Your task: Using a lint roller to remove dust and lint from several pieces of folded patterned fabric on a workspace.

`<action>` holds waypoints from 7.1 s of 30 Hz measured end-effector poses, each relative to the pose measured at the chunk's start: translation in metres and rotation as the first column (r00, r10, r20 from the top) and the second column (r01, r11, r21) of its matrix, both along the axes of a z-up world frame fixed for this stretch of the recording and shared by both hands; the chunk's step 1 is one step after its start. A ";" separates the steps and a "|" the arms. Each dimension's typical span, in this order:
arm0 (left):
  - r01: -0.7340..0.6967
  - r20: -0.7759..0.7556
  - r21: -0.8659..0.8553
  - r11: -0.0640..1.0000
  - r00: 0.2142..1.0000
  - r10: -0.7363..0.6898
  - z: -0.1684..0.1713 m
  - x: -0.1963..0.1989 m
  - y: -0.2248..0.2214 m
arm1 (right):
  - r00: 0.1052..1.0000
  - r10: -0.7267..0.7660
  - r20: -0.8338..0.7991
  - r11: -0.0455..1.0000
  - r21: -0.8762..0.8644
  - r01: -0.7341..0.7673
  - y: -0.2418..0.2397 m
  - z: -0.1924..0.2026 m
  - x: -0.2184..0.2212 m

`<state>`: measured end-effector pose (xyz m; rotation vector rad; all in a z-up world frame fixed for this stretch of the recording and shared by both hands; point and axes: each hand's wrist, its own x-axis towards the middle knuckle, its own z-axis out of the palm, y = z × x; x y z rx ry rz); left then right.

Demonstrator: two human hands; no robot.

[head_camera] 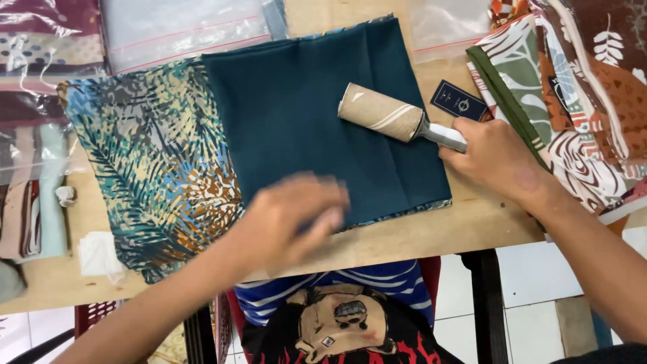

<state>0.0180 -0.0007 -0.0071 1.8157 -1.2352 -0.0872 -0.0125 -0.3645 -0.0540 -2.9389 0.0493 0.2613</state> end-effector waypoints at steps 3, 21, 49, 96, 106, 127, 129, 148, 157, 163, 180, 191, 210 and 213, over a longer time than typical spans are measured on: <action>-0.404 0.524 0.379 0.833 0.835 0.166 -0.043 0.030 -0.006 | 0.997 -0.040 -0.067 0.998 -0.046 0.037 0.002 -0.001 0.003; -0.369 0.560 0.437 0.820 0.825 0.073 -0.070 0.057 0.043 | 0.988 -0.061 -0.141 0.997 0.041 0.068 0.023 0.015 0.030; -0.568 0.608 0.343 0.748 0.742 0.284 -0.085 0.116 0.082 | 0.526 0.821 0.222 0.571 -0.281 -0.771 0.067 -0.002 0.038; -0.525 0.566 0.450 0.722 0.793 0.224 -0.071 0.096 0.052 | 0.870 0.405 0.283 0.884 -0.364 -0.293 -0.063 -0.049 0.114; -0.493 0.512 0.503 0.710 0.832 0.214 -0.068 0.096 0.050 | 0.968 -0.055 0.244 0.991 0.128 0.024 -0.049 -0.004 0.106; -0.324 0.554 0.400 0.857 0.831 0.056 -0.040 0.033 -0.026 | 0.980 -0.030 0.198 0.998 0.068 0.017 -0.019 0.009 -0.016; -0.127 0.532 0.359 0.925 0.842 -0.090 -0.042 0.021 -0.046 | 0.975 -0.190 0.113 0.965 0.202 0.165 -0.011 0.006 -0.032; -0.262 0.436 0.463 0.847 0.899 0.040 -0.078 0.114 0.004 | 0.895 -0.345 0.282 0.932 0.219 0.290 0.035 -0.024 -0.053; -0.403 0.434 0.296 0.866 0.864 0.254 -0.052 0.096 0.024 | 0.898 -0.313 0.309 0.946 0.185 0.266 0.034 -0.028 -0.053; -0.403 0.656 0.309 0.862 0.747 0.114 -0.078 0.143 0.062 | 0.857 -0.406 0.317 0.903 0.283 0.323 0.038 -0.025 -0.052; -0.796 0.678 0.323 0.512 0.572 0.462 -0.079 0.189 0.067 | 0.893 -0.400 0.206 0.914 0.162 0.372 0.037 -0.027 -0.052; -0.096 0.500 0.431 0.897 0.853 -0.149 -0.060 0.129 -0.015 | 0.893 -0.366 0.262 0.927 0.192 0.323 0.038 -0.027 -0.053; -0.627 0.718 0.296 0.720 0.644 0.266 -0.101 0.188 -0.053 | 0.894 -0.393 0.215 0.916 0.177 0.360 0.036 -0.029 -0.053; -0.770 0.813 0.161 0.618 0.458 0.360 -0.085 0.186 -0.071 | 0.893 -0.355 0.276 0.932 0.174 0.317 0.034 -0.034 -0.054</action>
